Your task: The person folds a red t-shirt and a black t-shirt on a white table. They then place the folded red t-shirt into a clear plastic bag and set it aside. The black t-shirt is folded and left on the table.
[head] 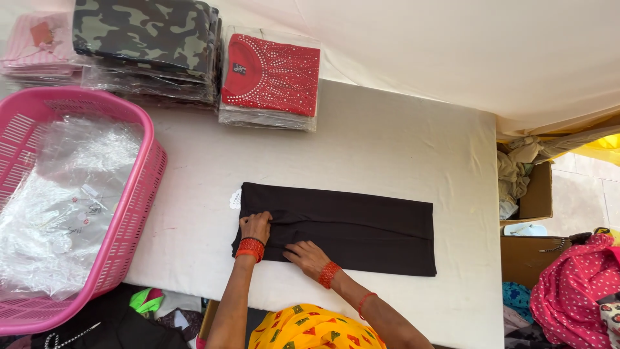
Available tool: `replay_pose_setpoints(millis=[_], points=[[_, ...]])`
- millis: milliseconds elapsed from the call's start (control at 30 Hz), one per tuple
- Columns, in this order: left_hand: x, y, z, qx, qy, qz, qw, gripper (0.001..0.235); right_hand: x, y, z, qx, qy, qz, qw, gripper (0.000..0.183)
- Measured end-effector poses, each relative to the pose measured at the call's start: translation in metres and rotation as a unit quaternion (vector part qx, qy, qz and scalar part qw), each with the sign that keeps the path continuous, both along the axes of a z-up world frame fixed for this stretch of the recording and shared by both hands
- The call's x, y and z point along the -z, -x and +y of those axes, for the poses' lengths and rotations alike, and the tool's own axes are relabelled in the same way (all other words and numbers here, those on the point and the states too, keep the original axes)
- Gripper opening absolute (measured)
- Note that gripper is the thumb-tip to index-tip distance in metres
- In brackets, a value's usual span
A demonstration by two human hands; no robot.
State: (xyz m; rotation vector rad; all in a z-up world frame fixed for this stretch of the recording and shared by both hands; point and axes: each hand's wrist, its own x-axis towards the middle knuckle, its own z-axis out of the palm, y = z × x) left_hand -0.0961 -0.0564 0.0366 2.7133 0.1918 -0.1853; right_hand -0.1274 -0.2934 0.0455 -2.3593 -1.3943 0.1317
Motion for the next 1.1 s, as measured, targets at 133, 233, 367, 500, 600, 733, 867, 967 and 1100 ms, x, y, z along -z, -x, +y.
replay_pose_setpoints(millis=[133,233,367,500,600,733,867,967,1100], points=[[-0.013,-0.034,0.003,0.011,0.007,0.031,0.999,0.018,-0.003,-0.016,0.042,-0.030,0.034,-0.055,0.997,0.043],[-0.033,-0.059,0.002,0.039,0.004,0.086,0.996,0.026,0.002,-0.022,0.050,-0.031,0.054,-0.140,0.988,0.041],[-0.035,-0.093,0.005,0.069,0.053,0.139,0.986,0.038,-0.006,-0.026,0.059,-0.046,0.108,-0.168,0.979,0.045],[-0.033,-0.117,0.002,0.127,0.050,0.130,0.982,0.046,-0.016,-0.042,0.063,-0.006,0.119,-0.103,0.988,0.049],[-0.062,-0.121,-0.011,0.171,0.005,0.090,0.981,0.051,-0.028,-0.064,0.069,0.091,0.088,0.007,0.992,0.050],[-0.083,-0.114,-0.018,0.206,-0.044,0.024,0.977,0.049,-0.020,-0.080,0.074,0.186,0.053,0.061,0.979,0.039],[-0.084,-0.114,-0.016,0.235,-0.066,-0.104,0.964,0.046,-0.030,-0.068,0.076,0.250,-0.072,-0.032,0.965,0.037],[-0.090,-0.115,-0.016,0.255,-0.071,-0.143,0.954,0.046,-0.031,-0.049,0.075,0.196,-0.111,-0.073,0.972,0.044],[-0.091,-0.118,-0.022,0.287,-0.069,-0.161,0.942,0.046,-0.025,-0.038,0.081,0.071,-0.081,-0.094,0.990,0.049]])
